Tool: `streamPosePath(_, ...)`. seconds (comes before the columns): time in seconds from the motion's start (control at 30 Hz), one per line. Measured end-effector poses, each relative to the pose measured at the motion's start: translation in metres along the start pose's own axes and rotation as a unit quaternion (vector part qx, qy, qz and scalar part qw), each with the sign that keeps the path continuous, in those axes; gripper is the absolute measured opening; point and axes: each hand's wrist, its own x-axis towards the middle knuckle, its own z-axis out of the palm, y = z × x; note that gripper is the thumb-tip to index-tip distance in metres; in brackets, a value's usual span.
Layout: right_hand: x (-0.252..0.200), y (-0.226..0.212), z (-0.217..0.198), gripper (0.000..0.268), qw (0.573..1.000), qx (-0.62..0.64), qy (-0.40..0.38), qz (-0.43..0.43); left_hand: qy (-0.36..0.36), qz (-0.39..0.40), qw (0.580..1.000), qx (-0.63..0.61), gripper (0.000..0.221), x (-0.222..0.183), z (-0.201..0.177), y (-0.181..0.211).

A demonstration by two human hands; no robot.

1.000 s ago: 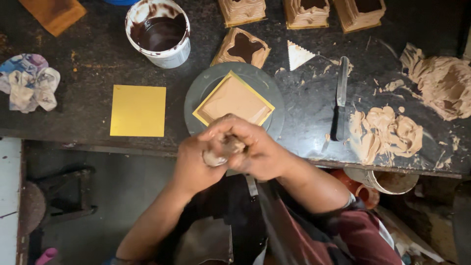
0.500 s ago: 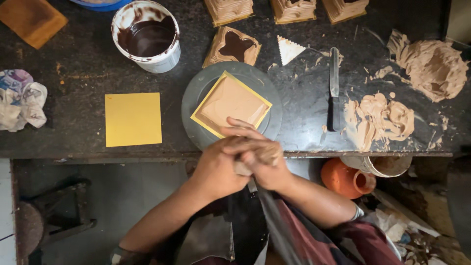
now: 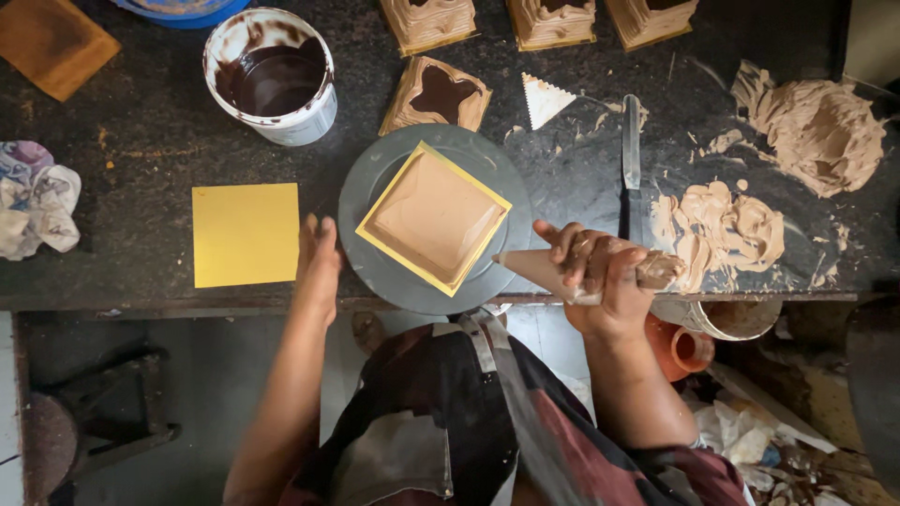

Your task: The person applies cream to the sides and top of a cake using a spatula, pipes decorative borders around the edges with a piping bag, and then pours liquid chocolate into the center.

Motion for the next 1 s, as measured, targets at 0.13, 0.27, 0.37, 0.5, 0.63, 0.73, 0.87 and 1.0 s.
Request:
streamPosePath(0.13,0.002,-0.004,-0.001,0.063,0.997,-0.071,0.015,-0.001,-0.065,-0.189,0.967,-0.155,0.078,-0.005,-0.015,-0.022)
streamPosePath(0.27,0.002,-0.002,-0.015,0.062,0.999,-0.049,0.014,0.007,-0.026,-0.209,0.964,-0.16,0.077,-0.01,-0.023,-0.017)
streamPosePath(0.37,-0.003,-0.003,-0.025,0.06,0.999,-0.039,0.004,0.003,-0.022,-0.189,0.966,-0.174,0.079,-0.011,-0.022,-0.013)
streamPosePath(0.5,-0.002,-0.005,-0.025,0.05,0.998,-0.064,-0.015,-0.008,-0.031,-0.205,0.957,-0.204,0.081,-0.011,-0.017,-0.003)
streamPosePath(0.63,-0.003,-0.01,-0.016,0.054,0.986,-0.159,-0.038,-0.018,-0.019,-0.156,0.975,-0.157,0.076,-0.013,-0.014,0.012)
streamPosePath(0.73,-0.002,-0.011,-0.008,0.058,0.985,-0.168,-0.018,-0.02,0.022,-0.041,0.995,-0.094,0.065,-0.024,-0.007,0.027)
streamPosePath(0.87,0.001,-0.004,0.013,0.06,0.985,-0.169,-0.006,-0.02,-0.099,0.182,0.978,-0.039,0.043,-0.07,-0.007,0.065)
streamPosePath(1.0,0.005,0.003,0.036,0.064,0.971,-0.229,-0.031,-0.064,-0.387,0.129,0.91,0.072,0.05,-0.108,0.028,0.111)
